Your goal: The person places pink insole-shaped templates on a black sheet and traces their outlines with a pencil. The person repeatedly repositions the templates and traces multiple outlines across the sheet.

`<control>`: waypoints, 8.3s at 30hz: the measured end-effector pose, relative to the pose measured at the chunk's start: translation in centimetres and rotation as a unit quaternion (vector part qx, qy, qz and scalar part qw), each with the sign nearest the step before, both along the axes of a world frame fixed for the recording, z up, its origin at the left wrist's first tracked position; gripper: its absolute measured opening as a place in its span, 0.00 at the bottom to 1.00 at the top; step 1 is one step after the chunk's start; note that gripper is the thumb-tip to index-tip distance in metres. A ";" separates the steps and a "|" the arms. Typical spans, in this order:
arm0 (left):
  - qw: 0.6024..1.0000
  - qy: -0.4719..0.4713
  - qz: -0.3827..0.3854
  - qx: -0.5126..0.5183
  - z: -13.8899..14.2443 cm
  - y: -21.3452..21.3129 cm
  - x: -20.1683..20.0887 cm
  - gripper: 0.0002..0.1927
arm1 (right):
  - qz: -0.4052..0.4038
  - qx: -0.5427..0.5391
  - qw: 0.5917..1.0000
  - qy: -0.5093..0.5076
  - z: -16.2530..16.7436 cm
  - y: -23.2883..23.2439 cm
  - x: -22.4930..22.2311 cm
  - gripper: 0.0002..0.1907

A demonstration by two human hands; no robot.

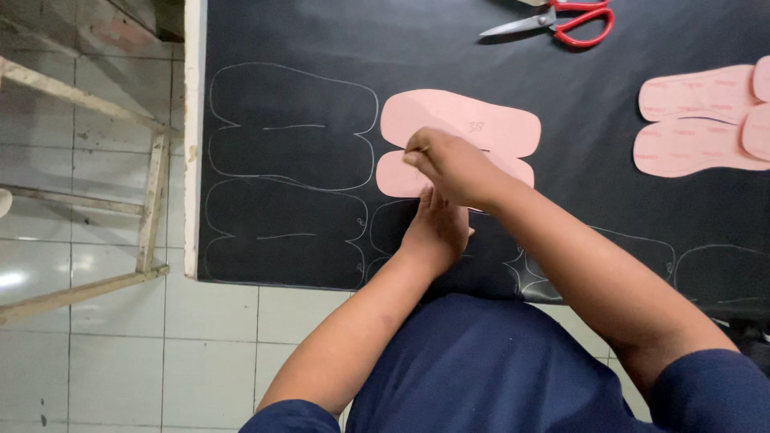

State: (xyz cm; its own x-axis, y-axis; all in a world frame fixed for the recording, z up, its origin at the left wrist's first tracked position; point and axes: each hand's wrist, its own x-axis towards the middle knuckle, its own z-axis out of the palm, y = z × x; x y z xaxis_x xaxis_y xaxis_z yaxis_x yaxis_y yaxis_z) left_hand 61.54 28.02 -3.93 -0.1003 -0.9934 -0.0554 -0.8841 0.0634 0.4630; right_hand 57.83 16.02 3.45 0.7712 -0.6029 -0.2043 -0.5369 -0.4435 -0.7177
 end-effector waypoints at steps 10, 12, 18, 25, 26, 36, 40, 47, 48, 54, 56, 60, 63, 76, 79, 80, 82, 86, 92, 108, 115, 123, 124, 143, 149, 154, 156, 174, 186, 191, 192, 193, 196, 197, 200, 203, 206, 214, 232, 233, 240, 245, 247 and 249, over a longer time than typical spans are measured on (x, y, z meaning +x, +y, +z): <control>0.998 0.014 -0.045 0.038 0.4 0.0 1.3 0.21 | 0.140 -0.027 0.987 0.073 -2.2 1.3 5.0 0.14; 0.998 0.010 -0.046 0.049 0.4 -0.2 1.3 0.20 | 0.143 -0.045 0.986 0.077 -2.6 1.3 5.3 0.13; 0.996 -0.030 -0.019 -0.087 0.8 0.7 1.8 0.28 | 0.107 -0.149 0.982 0.034 -2.6 -0.9 4.7 0.11; 0.996 -0.010 -0.014 -0.090 2.1 0.6 2.5 0.33 | 0.117 -0.158 0.979 0.048 -1.0 -2.8 2.5 0.10; 0.998 -0.002 -0.020 -0.057 2.2 0.5 2.6 0.32 | 0.123 -0.160 0.979 0.028 -1.1 -2.7 3.0 0.10; 0.997 -0.047 -0.030 -0.059 3.2 -0.1 2.9 0.39 | 0.055 -0.145 0.986 -0.067 -0.9 -4.9 8.2 0.12; 0.997 -0.041 -0.032 -0.050 3.1 -0.2 2.9 0.38 | 0.035 -0.200 0.975 -0.095 -0.8 -6.4 7.3 0.10; 0.995 -0.009 -0.041 -0.085 2.7 -0.4 2.9 0.37 | -0.037 -0.206 0.978 -0.017 -1.0 -8.9 -1.5 0.10; 0.995 -0.010 -0.045 -0.086 2.6 -0.4 2.8 0.36 | -0.056 -0.201 0.978 -0.005 -0.9 -9.0 -3.4 0.10; 0.995 0.001 -0.061 -0.078 2.7 -0.6 2.8 0.35 | -0.176 -0.173 0.968 0.037 -0.9 -8.2 -12.7 0.11; 0.994 0.008 -0.060 -0.086 2.9 -0.6 2.7 0.38 | -0.199 -0.156 0.967 0.031 -1.1 -7.7 -14.4 0.11; 0.993 -0.006 -0.060 -0.101 3.3 -0.8 2.5 0.37 | -0.178 -0.205 0.962 0.006 -2.2 -5.1 -15.8 0.09; 0.993 -0.007 -0.061 -0.099 3.5 -1.0 2.5 0.35 | -0.152 -0.236 0.960 -0.010 -2.7 -3.7 -15.5 0.08; 0.998 0.008 -0.032 -0.058 3.7 -2.6 3.3 0.17 | -0.187 -0.174 0.967 -0.022 -2.1 0.3 -17.6 0.07; 0.995 0.101 0.005 -0.005 2.5 -4.2 4.2 0.12 | -0.149 -0.201 0.968 0.002 -2.0 2.4 -18.2 0.06; 0.991 0.134 0.018 0.006 2.0 -4.9 4.5 0.12 | -0.132 -0.211 0.969 0.006 -1.9 2.9 -18.2 0.06; 0.975 0.195 0.034 0.097 1.0 -6.6 5.4 0.21 | -0.098 -0.198 0.975 -0.011 -2.1 3.8 -17.7 0.05; 0.919 0.290 0.003 0.268 0.3 -10.7 7.9 0.37 | -0.042 -0.174 0.982 -0.058 -2.9 4.4 -14.2 0.05; 0.761 0.423 0.135 0.473 3.5 -12.0 10.3 0.42 | 0.034 -0.116 0.986 -0.117 -4.5 4.3 -5.9 0.07; 0.933 0.350 -0.042 0.080 -2.3 -6.3 9.1 0.17 | -0.088 -0.183 0.965 -0.167 -1.9 4.2 -7.6 0.04; 0.973 0.174 -0.030 -0.147 -0.2 -1.9 7.1 0.22 | -0.216 0.034 0.966 -0.140 -4.8 -0.3 -6.7 0.10; 0.974 0.154 -0.031 -0.161 0.1 -2.3 7.1 0.18 | -0.176 0.048 0.973 -0.138 -5.8 -0.5 -4.9 0.10; 0.974 0.153 -0.027 -0.165 0.2 -2.3 7.0 0.18 | -0.159 0.002 0.978 -0.137 -5.7 -0.8 -4.9 0.09; 0.988 0.033 0.016 -0.152 0.3 -2.4 3.6 0.22 | -0.464 0.200 0.850 -0.147 -4.8 -0.9 -17.7 0.14; 0.990 0.011 0.021 -0.136 0.1 -2.0 2.6 0.22 | -0.417 0.264 0.861 -0.125 -5.2 -0.2 -17.9 0.12; 0.980 -0.065 0.045 -0.181 0.0 -1.7 1.8 0.30 | -0.378 0.265 0.883 -0.086 -6.3 2.1 -20.2 0.13; 0.980 -0.078 0.059 -0.173 -0.1 -2.0 1.8 0.31 | -0.419 0.251 0.866 -0.109 -7.2 2.3 -23.7 0.13; 0.985 -0.087 0.082 -0.123 0.7 -3.3 0.6 0.29 | -0.760 0.004 0.620 -0.195 -5.1 0.6 -56.5 0.10; 0.984 -0.012 0.049 -0.172 0.6 -5.2 -18.4 0.25 | -0.662 -0.046 0.733 -0.150 -4.1 -10.2 -59.8 0.04; 0.991 0.011 0.041 -0.124 1.4 -5.4 -23.3 0.26 | -0.594 -0.088 0.750 -0.277 -3.4 -21.4 -56.1 0.03; 0.993 0.016 0.048 -0.110 1.4 -5.2 -23.4 0.26 | -0.589 -0.055 0.760 -0.268 -2.7 -22.9 -55.7 0.04; 0.992 0.033 0.048 -0.110 1.5 -4.9 -23.3 0.26 | -0.584 -0.024 0.769 -0.258 -1.9 -24.3 -55.8 0.04; 0.987 0.091 0.056 -0.120 1.0 -4.6 -22.4 0.26 | -0.563 0.119 0.794 -0.195 -1.4 -24.5 -55.9 0.06; 0.983 0.114 0.070 -0.127 0.8 -4.5 -22.1 0.25 | -0.548 0.175 0.801 -0.168 -1.3 -23.9 -55.7 0.11; 0.976 0.110 0.117 -0.144 0.3 -4.2 -21.3 0.20 | -0.473 0.235 0.842 -0.114 -2.5 -18.8 -53.2 0.08; 0.972 0.017 0.177 -0.154 0.1 -3.9 -19.4 0.22 | -0.405 0.243 0.881 -0.036 -3.5 -13.1 -49.9 0.07; 0.966 0.003 0.210 -0.152 0.3 -4.1 -16.9 0.28 | -0.359 0.207 0.907 -0.070 -3.9 -10.1 -47.4 0.10; 0.966 0.056 0.221 -0.124 0.5 -4.1 -14.8 0.23 | -0.379 0.111 0.916 -0.071 -4.8 -5.8 -44.1 0.21; 0.963 0.088 0.229 -0.115 0.5 -3.5 -14.3 0.19 | -0.406 0.036 0.913 -0.032 -4.3 -4.2 -42.3 0.22; 0.963 0.089 0.228 -0.115 0.5 -3.4 -14.3 0.19 | -0.406 0.034 0.913 -0.032 -4.4 -4.2 -42.4 0.22; 0.963 0.085 0.218 -0.130 0.3 -3.3 -14.4 0.19 | -0.400 0.012 0.915 -0.045 -5.0 -4.1 -42.7 0.22; 0.965 0.078 0.217 -0.127 0.5 -3.3 -14.6 0.20 | -0.396 -0.017 0.917 -0.037 -5.4 -4.1 -42.9 0.23; 0.965 0.077 0.218 -0.125 0.7 -3.4 -14.6 0.20 | -0.393 -0.021 0.919 -0.036 -5.6 -4.2 -43.1 0.23; 0.965 0.078 0.219 -0.122 0.8 -3.4 -14.6 0.20 | -0.380 -0.050 0.923 -0.026 -5.8 -4.3 -43.3 0.23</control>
